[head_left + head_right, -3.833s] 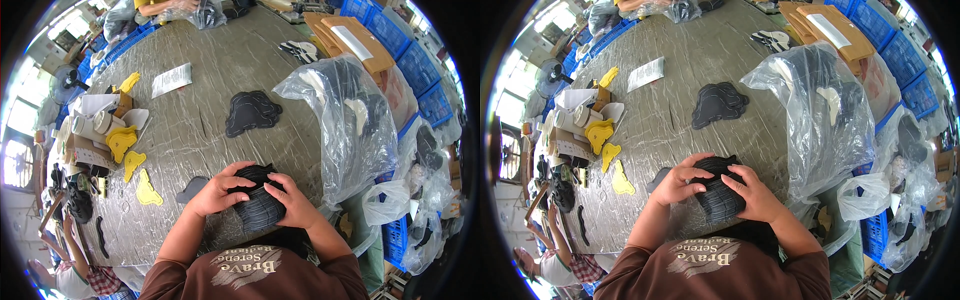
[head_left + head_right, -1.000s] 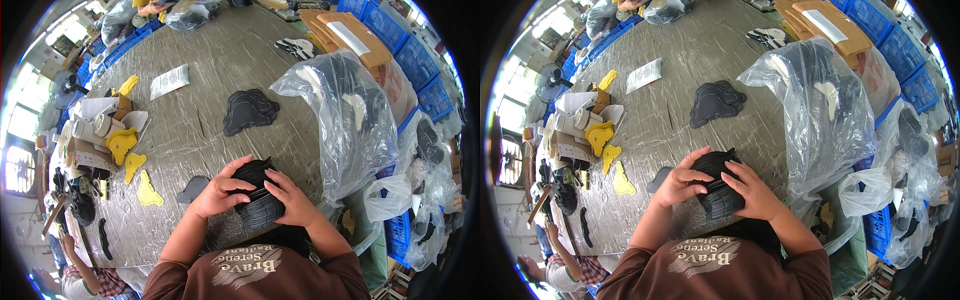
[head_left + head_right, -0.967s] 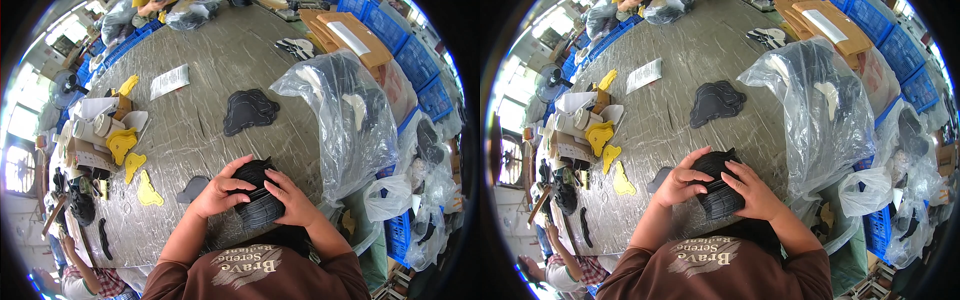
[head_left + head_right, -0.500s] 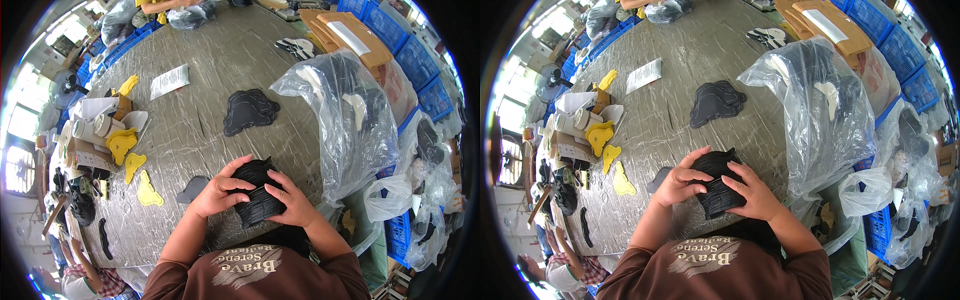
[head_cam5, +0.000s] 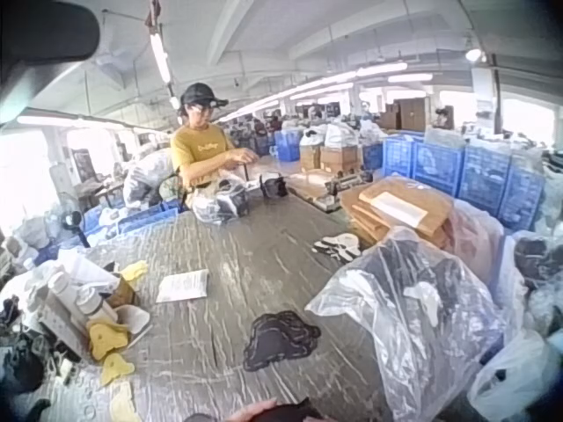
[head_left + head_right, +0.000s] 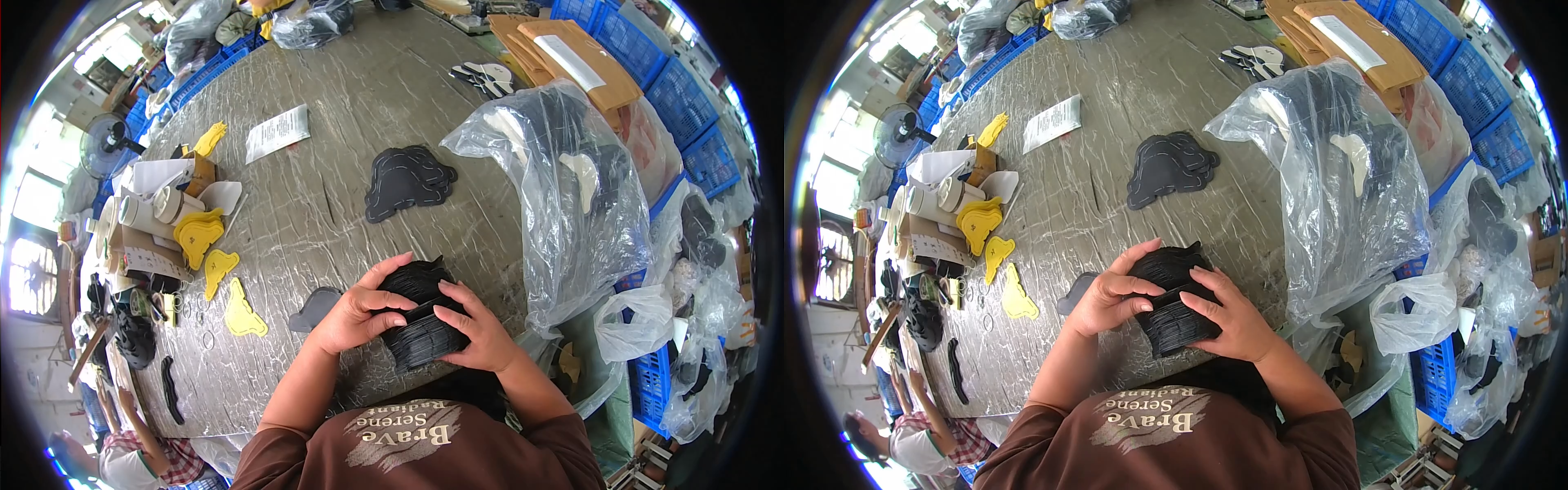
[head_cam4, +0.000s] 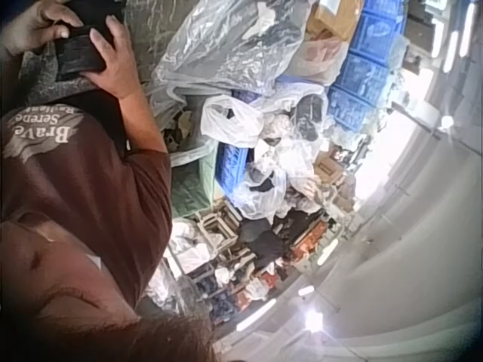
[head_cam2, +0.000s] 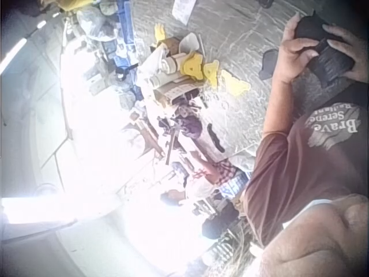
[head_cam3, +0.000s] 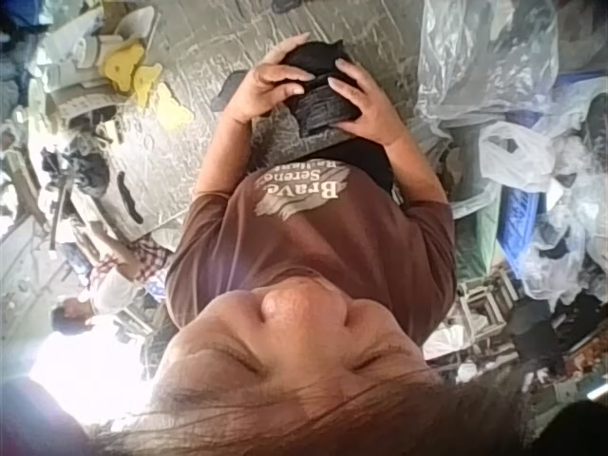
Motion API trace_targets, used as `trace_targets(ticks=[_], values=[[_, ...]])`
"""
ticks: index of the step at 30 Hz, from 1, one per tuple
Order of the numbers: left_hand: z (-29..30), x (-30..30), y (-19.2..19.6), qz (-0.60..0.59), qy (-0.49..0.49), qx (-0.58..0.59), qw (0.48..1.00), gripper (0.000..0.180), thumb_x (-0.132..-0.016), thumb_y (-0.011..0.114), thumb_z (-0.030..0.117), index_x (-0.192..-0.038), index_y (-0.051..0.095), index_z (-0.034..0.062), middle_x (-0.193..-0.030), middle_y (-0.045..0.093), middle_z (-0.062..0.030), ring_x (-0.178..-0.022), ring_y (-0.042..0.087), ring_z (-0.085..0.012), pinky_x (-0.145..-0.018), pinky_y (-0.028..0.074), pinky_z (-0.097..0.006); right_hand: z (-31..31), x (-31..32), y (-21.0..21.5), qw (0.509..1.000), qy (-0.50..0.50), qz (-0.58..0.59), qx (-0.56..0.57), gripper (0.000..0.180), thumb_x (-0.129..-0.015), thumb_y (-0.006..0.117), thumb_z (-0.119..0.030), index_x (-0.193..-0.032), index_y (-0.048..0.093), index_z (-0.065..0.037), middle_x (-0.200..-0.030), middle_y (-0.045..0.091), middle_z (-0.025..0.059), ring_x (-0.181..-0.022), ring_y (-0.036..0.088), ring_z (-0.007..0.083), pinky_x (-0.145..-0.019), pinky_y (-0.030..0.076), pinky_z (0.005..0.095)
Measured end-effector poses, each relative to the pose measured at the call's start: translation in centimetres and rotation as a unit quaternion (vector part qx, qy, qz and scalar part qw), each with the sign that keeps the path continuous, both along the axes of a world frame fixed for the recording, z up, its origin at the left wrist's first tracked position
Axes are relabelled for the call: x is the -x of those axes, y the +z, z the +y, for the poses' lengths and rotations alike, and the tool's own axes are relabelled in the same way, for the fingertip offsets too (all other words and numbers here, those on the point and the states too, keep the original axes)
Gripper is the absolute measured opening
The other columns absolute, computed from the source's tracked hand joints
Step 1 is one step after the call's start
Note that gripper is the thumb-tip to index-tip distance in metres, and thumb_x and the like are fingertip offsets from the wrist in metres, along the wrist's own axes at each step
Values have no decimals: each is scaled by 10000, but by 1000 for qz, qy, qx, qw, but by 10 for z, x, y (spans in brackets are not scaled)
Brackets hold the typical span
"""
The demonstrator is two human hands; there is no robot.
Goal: Organizing, stacking, and marking shoe components at a factory workstation.
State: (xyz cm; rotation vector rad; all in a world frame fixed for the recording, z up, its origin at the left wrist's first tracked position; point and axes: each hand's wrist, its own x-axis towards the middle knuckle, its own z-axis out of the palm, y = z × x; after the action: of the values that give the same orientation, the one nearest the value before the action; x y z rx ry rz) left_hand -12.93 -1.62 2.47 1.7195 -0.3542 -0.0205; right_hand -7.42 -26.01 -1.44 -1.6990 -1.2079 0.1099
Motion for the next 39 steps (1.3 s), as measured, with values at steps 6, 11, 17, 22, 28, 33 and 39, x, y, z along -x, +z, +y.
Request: trace_targets(ticks=[6,11,17,22,28,33,39], values=[[-1,0,2,10,6,-12,1000,206,-806,684,34,-1004,719,78,-1462,354,-176,-1308,418,-327,-1045,359,-380,-1,0,0,1000,1,4,1,820,-595,850,-224,-1329,491,-158,-1378,414,166,-1294,408,372,-1083,312,533],[-1,0,1,8,13,-30,999,199,-809,669,9,-996,707,65,-1458,360,-178,-1310,417,-327,-1044,361,-376,0,0,0,1000,3,8,-2,815,-593,851,-224,-1324,497,-156,-1370,426,162,-1290,416,368,-1084,311,531],[-3,0,8,-23,28,-82,996,227,-782,674,-27,-1001,682,34,-1452,360,-204,-1313,413,-354,-1041,372,-388,-2,1,0,1000,2,5,-3,818,-589,852,-224,-1323,498,-156,-1378,425,160,-1293,416,365,-1086,309,529],[-4,1,8,-57,36,-110,992,256,-756,682,-19,-1007,673,30,-1423,376,-251,-1285,440,-384,-1027,382,-416,-3,2,-1,1000,2,3,-1,825,-588,848,-204,-1329,489,-159,-1395,415,158,-1301,409,365,-1086,306,533],[-4,0,11,-66,28,-101,992,257,-751,705,9,-1006,672,14,-1428,368,-256,-1289,435,-386,-1027,380,-417,-3,2,0,1000,2,7,1,827,-591,845,-192,-1333,481,-166,-1406,408,154,-1310,398,366,-1088,300,537],[-5,1,9,-62,31,-101,992,253,-752,707,8,-1003,676,17,-1427,371,-255,-1291,433,-381,-1024,383,-412,-5,2,-2,1000,5,7,4,838,-582,845,-187,-1335,480,-165,-1408,405,155,-1313,394,366,-1088,300,538],[-6,2,2,-82,22,-141,986,276,-755,709,-9,-1022,691,56,-1454,338,-227,-1309,405,-383,-1046,362,-408,-4,5,0,1000,-2,2,3,845,-576,845,-186,-1337,477,-162,-1396,408,166,-1308,399,363,-1086,304,538]])
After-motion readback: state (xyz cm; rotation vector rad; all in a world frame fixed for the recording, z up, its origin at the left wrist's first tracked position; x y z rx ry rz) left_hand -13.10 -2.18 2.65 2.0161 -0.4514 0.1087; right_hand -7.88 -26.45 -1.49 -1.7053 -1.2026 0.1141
